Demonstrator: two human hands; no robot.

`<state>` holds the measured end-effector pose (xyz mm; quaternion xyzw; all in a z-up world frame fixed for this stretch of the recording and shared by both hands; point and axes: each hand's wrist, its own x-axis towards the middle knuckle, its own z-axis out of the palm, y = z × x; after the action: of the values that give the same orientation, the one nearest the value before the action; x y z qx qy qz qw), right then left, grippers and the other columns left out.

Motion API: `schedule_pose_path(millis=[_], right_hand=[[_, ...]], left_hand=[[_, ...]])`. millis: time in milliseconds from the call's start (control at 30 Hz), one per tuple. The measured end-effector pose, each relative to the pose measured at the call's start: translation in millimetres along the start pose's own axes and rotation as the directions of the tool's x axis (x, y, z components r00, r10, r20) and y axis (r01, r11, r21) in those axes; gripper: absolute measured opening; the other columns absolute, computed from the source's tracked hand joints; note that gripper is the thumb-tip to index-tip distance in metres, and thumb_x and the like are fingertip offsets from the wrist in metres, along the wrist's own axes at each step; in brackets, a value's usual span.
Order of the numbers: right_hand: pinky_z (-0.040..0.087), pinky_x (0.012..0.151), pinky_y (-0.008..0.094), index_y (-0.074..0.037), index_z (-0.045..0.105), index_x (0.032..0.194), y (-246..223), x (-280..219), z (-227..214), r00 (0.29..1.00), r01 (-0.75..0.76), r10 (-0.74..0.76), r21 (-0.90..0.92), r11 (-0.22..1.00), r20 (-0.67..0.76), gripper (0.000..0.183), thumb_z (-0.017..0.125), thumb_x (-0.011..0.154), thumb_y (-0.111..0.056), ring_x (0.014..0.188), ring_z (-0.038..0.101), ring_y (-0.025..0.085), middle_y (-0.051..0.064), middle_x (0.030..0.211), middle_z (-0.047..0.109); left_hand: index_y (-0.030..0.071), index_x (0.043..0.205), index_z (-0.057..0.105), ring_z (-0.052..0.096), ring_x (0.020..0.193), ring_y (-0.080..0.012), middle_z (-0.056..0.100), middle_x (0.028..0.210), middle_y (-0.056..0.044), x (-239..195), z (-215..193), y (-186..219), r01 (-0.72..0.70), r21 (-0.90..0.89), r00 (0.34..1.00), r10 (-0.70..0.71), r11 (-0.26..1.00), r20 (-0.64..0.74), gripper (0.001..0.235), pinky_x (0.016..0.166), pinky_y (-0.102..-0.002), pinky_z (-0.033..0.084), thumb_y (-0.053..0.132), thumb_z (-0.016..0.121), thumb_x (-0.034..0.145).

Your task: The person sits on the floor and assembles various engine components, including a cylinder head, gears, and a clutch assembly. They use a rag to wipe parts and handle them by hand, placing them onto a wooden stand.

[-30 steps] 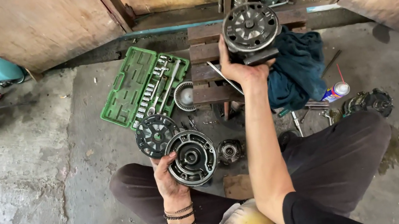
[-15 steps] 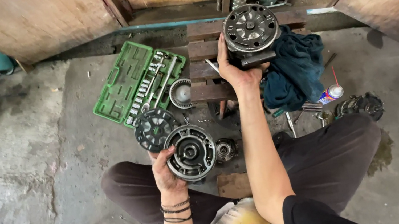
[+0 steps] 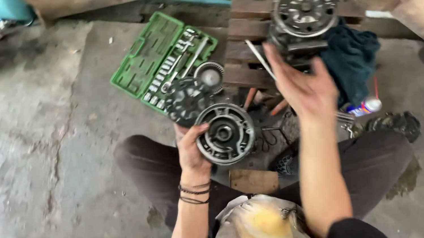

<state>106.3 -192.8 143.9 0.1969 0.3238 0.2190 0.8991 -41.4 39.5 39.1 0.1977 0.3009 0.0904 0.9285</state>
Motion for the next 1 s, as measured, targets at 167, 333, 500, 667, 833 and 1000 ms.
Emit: schedule_pose_path(millis=[167, 333, 500, 667, 833, 1000], right_hand=[[0.063, 0.081, 0.033, -0.007, 0.073, 0.091, -29.0, -58.2, -22.3, 0.572, 0.818, -0.349, -0.490, 0.301, 0.742, 0.008, 0.078, 0.091, -0.013, 0.081, 0.068, 0.020, 0.008, 0.087, 0.072], [0.044, 0.089, 0.042, 0.000, 0.054, 0.134, -88.7, -33.1, 23.3, 0.127, 0.384, 0.105, 0.049, -0.922, 0.986, 0.053, 0.061, 0.085, 0.019, 0.106, 0.055, 0.034, 0.021, 0.124, 0.058], [0.048, 0.099, 0.049, 0.008, 0.055, 0.142, -126.1, -1.7, 18.2, 0.393, 0.137, 0.167, 0.122, -0.983, 0.904, 0.056, 0.076, 0.091, 0.000, 0.116, 0.060, 0.045, 0.032, 0.133, 0.059], [0.045, 0.082, 0.053, -0.004, 0.072, 0.116, -146.5, 23.9, 6.1, 0.300, -0.210, 0.141, 0.209, -0.955, 0.944, 0.034, 0.082, 0.088, -0.020, 0.096, 0.062, 0.039, 0.018, 0.114, 0.068], [0.056, 0.067, 0.044, 0.003, 0.071, 0.109, -146.4, 28.2, 7.9, 0.125, -0.073, 0.061, 0.070, -0.995, 0.990, 0.031, 0.085, 0.083, -0.007, 0.071, 0.069, 0.037, 0.021, 0.090, 0.074], [0.056, 0.059, 0.043, 0.005, 0.067, 0.102, -139.6, 25.4, 9.4, 0.006, 0.018, -0.019, -0.019, -1.000, 1.000, 0.021, 0.076, 0.084, 0.000, 0.059, 0.065, 0.031, 0.019, 0.079, 0.073]], left_hand=[[0.007, 0.141, 0.051, 0.068, 0.091, -0.0244, 0.068, 0.119, -0.015, -29.3, 38.6, -2.4, -0.212, 0.001, 0.937, 0.203, 0.977, 0.285, 0.074, 0.079, -0.031, 0.057, -0.019, 0.056, 0.073], [0.006, 0.142, 0.050, 0.069, 0.085, -0.0227, 0.070, 0.116, -0.016, -38.2, 53.6, -10.4, -0.177, 0.005, 0.941, 0.167, 0.984, 0.293, 0.074, 0.074, -0.030, 0.057, -0.020, 0.057, 0.073], [0.008, 0.145, 0.048, 0.070, 0.093, -0.0237, 0.066, 0.128, -0.017, -46.7, 64.0, -18.6, -0.144, -0.022, 0.911, 0.141, 0.989, 0.386, 0.076, 0.080, -0.030, 0.058, -0.020, 0.053, 0.075], [0.006, 0.142, 0.050, 0.067, 0.104, -0.0259, 0.065, 0.130, -0.015, -49.4, 70.7, -19.9, -0.190, 0.018, 0.901, 0.167, 0.982, 0.400, 0.072, 0.087, -0.032, 0.055, -0.019, 0.058, 0.074], [0.008, 0.145, 0.049, 0.068, 0.098, -0.0259, 0.066, 0.128, -0.016, -47.7, 69.6, -21.6, -0.162, -0.015, 0.911, 0.155, 0.987, 0.382, 0.076, 0.082, -0.033, 0.057, -0.019, 0.059, 0.075], [0.007, 0.146, 0.047, 0.068, 0.105, -0.0281, 0.065, 0.132, -0.017, -53.0, 75.8, -18.2, -0.166, -0.018, 0.897, 0.159, 0.986, 0.413, 0.078, 0.088, -0.034, 0.056, -0.020, 0.055, 0.073]])
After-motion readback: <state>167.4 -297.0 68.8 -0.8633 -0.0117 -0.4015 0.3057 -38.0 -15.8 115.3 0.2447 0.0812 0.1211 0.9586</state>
